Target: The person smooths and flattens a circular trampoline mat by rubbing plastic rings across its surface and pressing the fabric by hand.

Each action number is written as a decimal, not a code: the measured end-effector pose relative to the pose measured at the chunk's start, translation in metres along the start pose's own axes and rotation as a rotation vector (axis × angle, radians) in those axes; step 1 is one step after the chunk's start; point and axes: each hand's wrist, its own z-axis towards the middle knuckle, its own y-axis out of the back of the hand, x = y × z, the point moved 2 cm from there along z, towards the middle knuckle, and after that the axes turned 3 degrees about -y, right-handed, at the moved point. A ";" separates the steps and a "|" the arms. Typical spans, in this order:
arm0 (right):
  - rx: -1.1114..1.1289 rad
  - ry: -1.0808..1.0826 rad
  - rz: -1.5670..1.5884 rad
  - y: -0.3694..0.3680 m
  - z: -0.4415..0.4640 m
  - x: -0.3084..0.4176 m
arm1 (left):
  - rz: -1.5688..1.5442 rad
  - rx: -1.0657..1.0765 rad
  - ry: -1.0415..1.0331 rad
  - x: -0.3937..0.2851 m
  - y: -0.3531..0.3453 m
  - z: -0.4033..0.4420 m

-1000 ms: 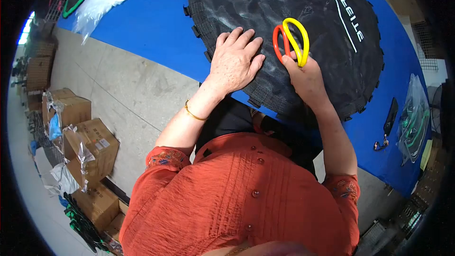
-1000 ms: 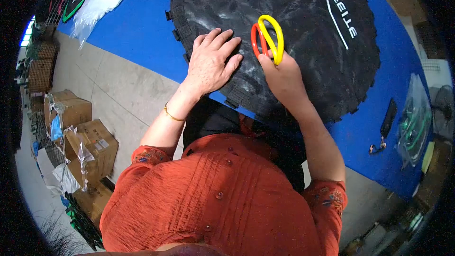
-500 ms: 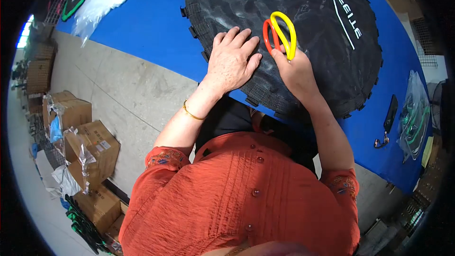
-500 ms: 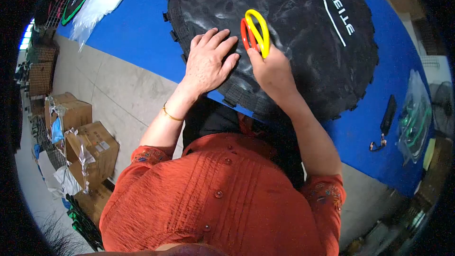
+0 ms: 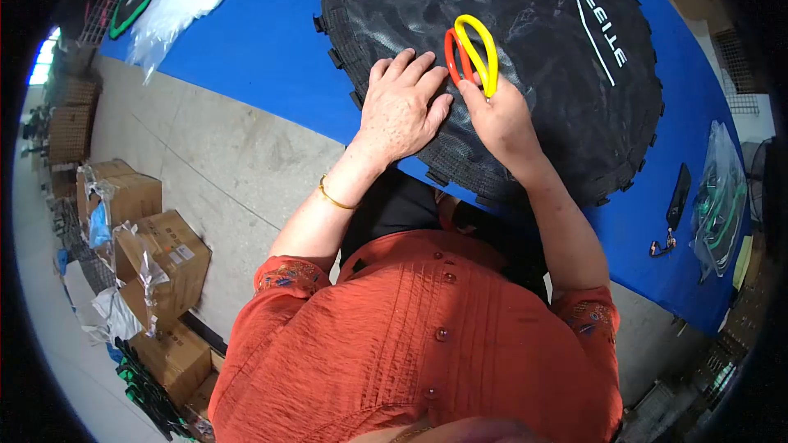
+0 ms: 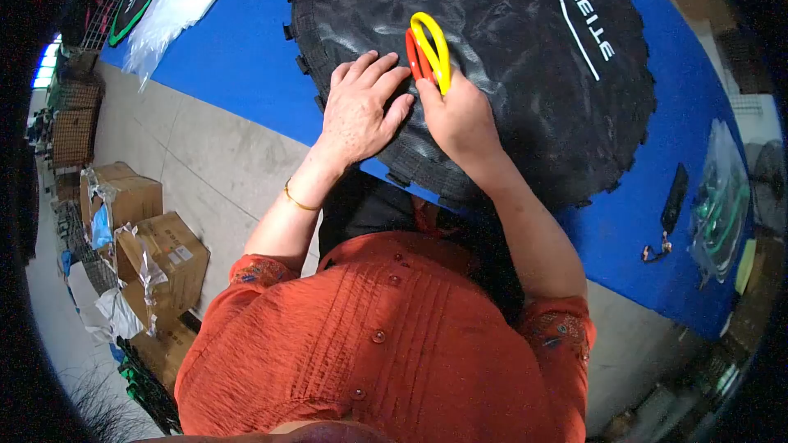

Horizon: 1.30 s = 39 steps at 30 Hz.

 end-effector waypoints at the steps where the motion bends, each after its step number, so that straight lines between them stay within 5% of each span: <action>1: 0.002 -0.011 -0.015 0.000 -0.001 0.002 | 0.000 0.003 0.001 -0.001 0.001 0.000; 39: -0.058 0.010 -0.196 0.034 -0.019 -0.006 | 0.023 0.022 -0.010 -0.003 0.001 0.001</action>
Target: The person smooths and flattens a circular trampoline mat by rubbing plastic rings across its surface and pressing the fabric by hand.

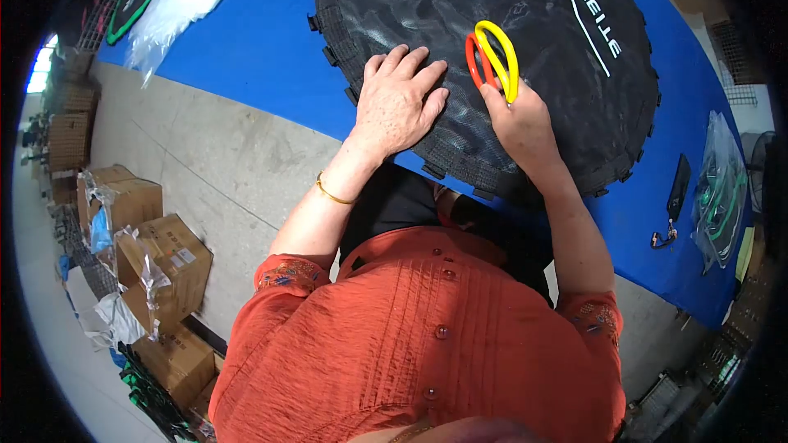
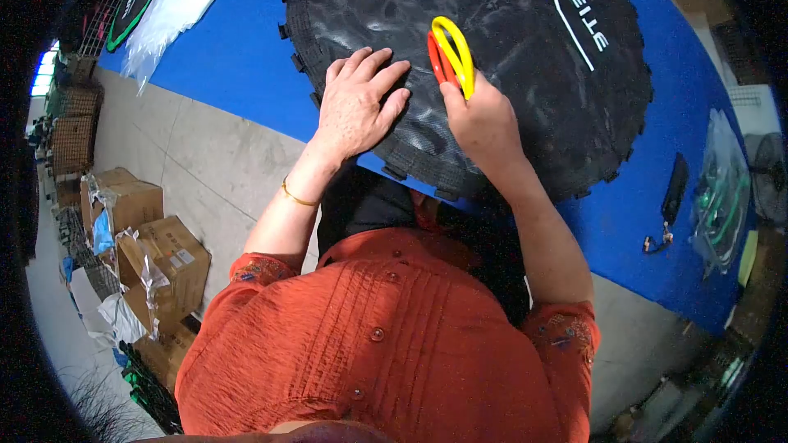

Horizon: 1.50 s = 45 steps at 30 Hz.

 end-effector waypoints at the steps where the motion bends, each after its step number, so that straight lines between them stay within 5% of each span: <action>1: -0.010 0.000 0.003 0.000 0.000 0.002 | -0.001 0.002 -0.001 0.001 0.000 0.000; 45: -0.059 -0.020 -0.037 0.016 -0.015 -0.011 | 0.052 0.010 -0.044 -0.004 0.001 0.001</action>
